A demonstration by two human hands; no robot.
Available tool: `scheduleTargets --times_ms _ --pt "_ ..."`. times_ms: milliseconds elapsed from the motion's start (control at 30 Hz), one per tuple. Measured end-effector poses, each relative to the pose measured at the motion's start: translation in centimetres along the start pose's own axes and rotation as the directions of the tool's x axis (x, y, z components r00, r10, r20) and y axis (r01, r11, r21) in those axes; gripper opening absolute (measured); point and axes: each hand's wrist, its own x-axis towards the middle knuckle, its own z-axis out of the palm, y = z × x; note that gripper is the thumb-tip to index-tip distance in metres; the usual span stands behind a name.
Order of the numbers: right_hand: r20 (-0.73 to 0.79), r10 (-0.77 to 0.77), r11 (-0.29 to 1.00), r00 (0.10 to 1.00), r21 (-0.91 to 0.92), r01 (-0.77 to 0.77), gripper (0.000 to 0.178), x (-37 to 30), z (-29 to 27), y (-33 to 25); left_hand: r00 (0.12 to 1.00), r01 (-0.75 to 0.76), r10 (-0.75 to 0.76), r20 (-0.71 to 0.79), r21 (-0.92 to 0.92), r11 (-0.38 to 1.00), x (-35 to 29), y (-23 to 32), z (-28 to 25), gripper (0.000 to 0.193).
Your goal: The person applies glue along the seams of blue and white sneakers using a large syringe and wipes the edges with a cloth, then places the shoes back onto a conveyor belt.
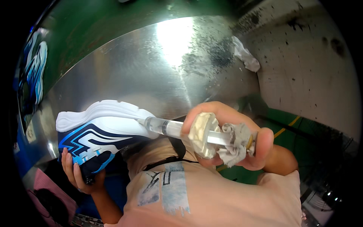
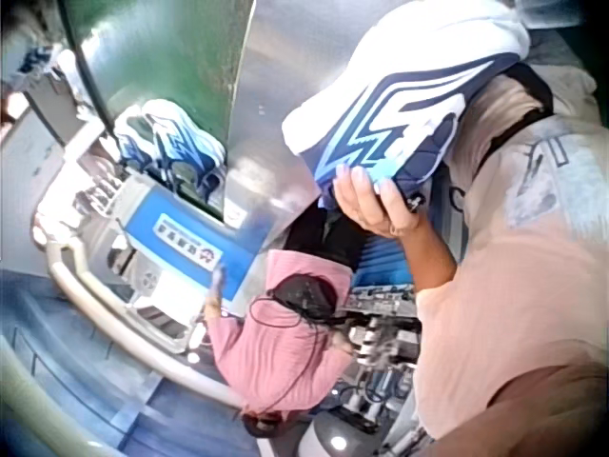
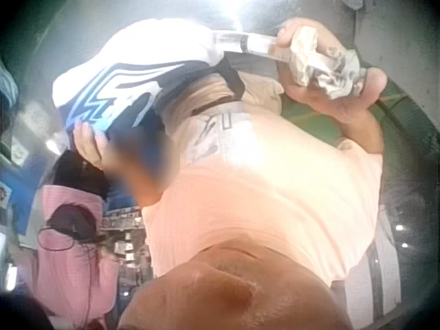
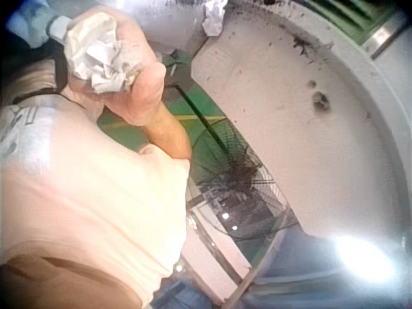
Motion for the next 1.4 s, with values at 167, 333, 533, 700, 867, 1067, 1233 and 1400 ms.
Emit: scheduleTargets --times_ms 167,333,533,700,867,1067,1233,1400 --pt "-0.115 -0.165 0.957 0.979 0.222 0.187 0.097 -1.2 -0.5 2.3 0.997 0.017 -0.019 0.069 0.032 0.999 1.9 0.1 -0.4 0.055" --pt "-0.402 0.165 0.986 0.901 0.049 -0.159 0.091 0.0 3.2 -0.6 0.990 0.052 -0.045 0.133 -0.044 0.998 3.1 -1.2 -1.3 0.066" --pt "-0.378 0.205 0.976 0.903 0.013 -0.216 0.093 0.5 3.3 -0.3 0.975 0.062 -0.054 0.216 -0.032 0.998 5.0 -1.4 -1.2 0.064" --pt "-0.348 0.169 0.985 0.922 0.030 -0.170 0.096 1.1 3.3 1.0 0.966 0.117 -0.086 0.244 -0.114 0.987 6.5 -2.8 -1.3 0.067" --pt "-0.383 0.056 0.996 0.922 0.083 -0.026 0.100 1.8 3.1 2.9 0.920 0.170 -0.067 0.387 -0.237 0.957 9.6 -5.2 0.4 0.068" --pt "-0.075 -0.223 0.969 0.972 -0.125 0.213 0.099 1.7 1.5 4.8 0.731 0.439 -0.150 0.666 -0.290 0.850 14.2 -6.9 0.8 0.068" --pt "0.079 -0.307 0.881 0.949 -0.354 0.314 0.092 1.4 1.4 6.4 0.699 0.478 -0.137 0.702 -0.317 0.819 15.4 -8.0 1.3 0.067" --pt "0.054 -0.263 0.883 0.963 -0.388 0.263 0.085 0.8 1.3 6.9 0.662 0.489 -0.078 0.746 -0.351 0.799 16.1 -8.7 2.7 0.066"
